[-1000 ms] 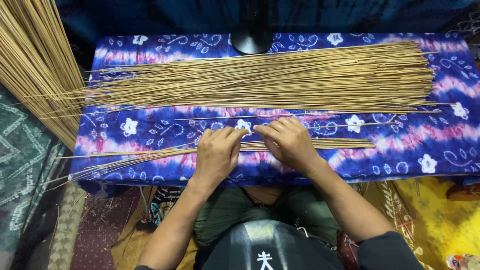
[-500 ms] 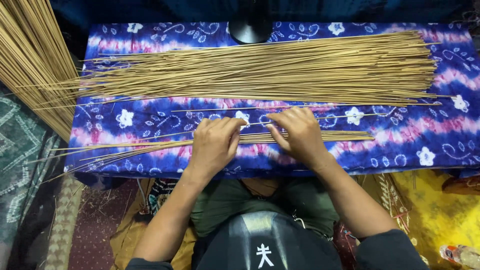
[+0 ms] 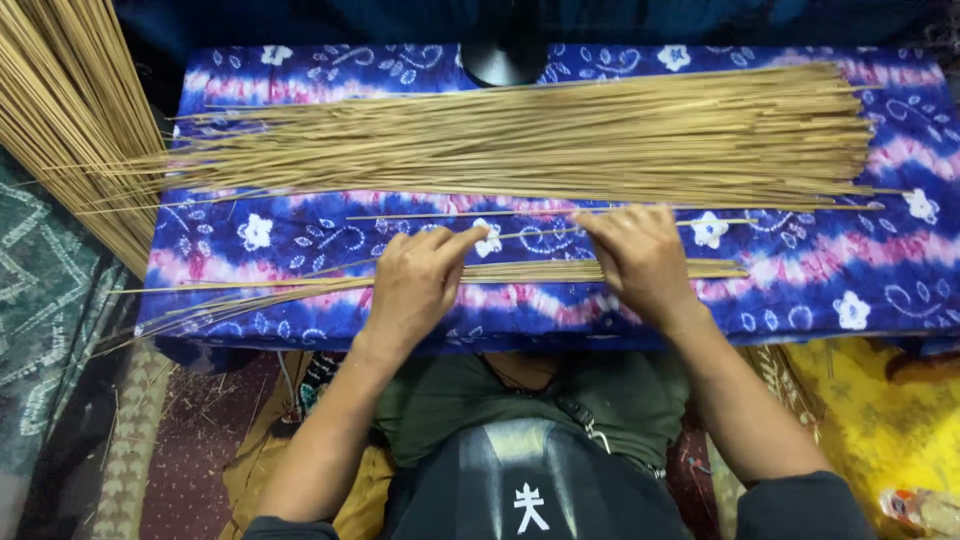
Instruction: Sorting and aligning long thin wooden sticks on a patterned cloth
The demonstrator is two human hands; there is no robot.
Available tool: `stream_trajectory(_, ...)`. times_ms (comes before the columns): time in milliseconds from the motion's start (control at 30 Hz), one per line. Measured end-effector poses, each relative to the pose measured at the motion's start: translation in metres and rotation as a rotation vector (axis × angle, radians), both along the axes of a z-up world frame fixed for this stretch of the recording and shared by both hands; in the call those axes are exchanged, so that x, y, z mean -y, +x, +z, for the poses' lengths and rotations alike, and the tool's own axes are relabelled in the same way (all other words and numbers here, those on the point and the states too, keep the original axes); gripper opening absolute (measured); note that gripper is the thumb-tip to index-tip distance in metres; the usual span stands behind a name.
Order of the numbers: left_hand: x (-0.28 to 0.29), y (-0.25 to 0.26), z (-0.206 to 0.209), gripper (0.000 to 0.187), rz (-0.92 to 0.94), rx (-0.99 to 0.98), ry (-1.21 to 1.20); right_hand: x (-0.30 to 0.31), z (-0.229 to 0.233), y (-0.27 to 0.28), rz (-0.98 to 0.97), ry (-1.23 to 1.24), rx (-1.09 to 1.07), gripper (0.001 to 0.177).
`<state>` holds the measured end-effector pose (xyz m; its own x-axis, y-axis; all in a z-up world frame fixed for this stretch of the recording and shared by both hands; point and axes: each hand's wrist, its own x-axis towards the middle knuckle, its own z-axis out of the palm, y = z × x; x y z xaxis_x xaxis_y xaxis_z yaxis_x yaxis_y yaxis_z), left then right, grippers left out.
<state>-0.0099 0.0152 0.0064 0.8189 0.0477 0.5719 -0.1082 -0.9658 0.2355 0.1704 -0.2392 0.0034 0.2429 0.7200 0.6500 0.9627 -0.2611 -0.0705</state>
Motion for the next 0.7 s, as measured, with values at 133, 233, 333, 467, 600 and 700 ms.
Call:
stream_trajectory(133, -0.002, 0.000, 0.000, 0.033, -0.010, 0.007, 0.001, 0.010, -0.004, 0.005, -0.011, -0.024, 0.044, 0.029)
stream_trajectory(233, -0.001, -0.006, -0.005, 0.036, -0.026, -0.025, -0.060, 0.019, -0.014, 0.006, 0.017, -0.022, -0.012, 0.028)
stream_trajectory(333, -0.010, -0.012, -0.003, 0.034, -0.031, -0.042, -0.028, 0.033, -0.012, 0.014, -0.048, -0.048, 0.058, 0.021)
stream_trajectory(467, -0.023, -0.021, -0.002, 0.035, -0.037, -0.076, -0.062, 0.054, -0.006, 0.019, -0.091, -0.041, -0.036, 0.011)
stream_trajectory(600, -0.023, -0.023, 0.001, 0.030, -0.044, -0.069, -0.081, 0.063, -0.018, 0.023, -0.087, -0.032, -0.110, 0.009)
stream_trajectory(700, -0.032, -0.030, 0.010, 0.034, -0.054, -0.018, 0.015, 0.080, -0.022, 0.037, -0.054, -0.026, -0.121, 0.012)
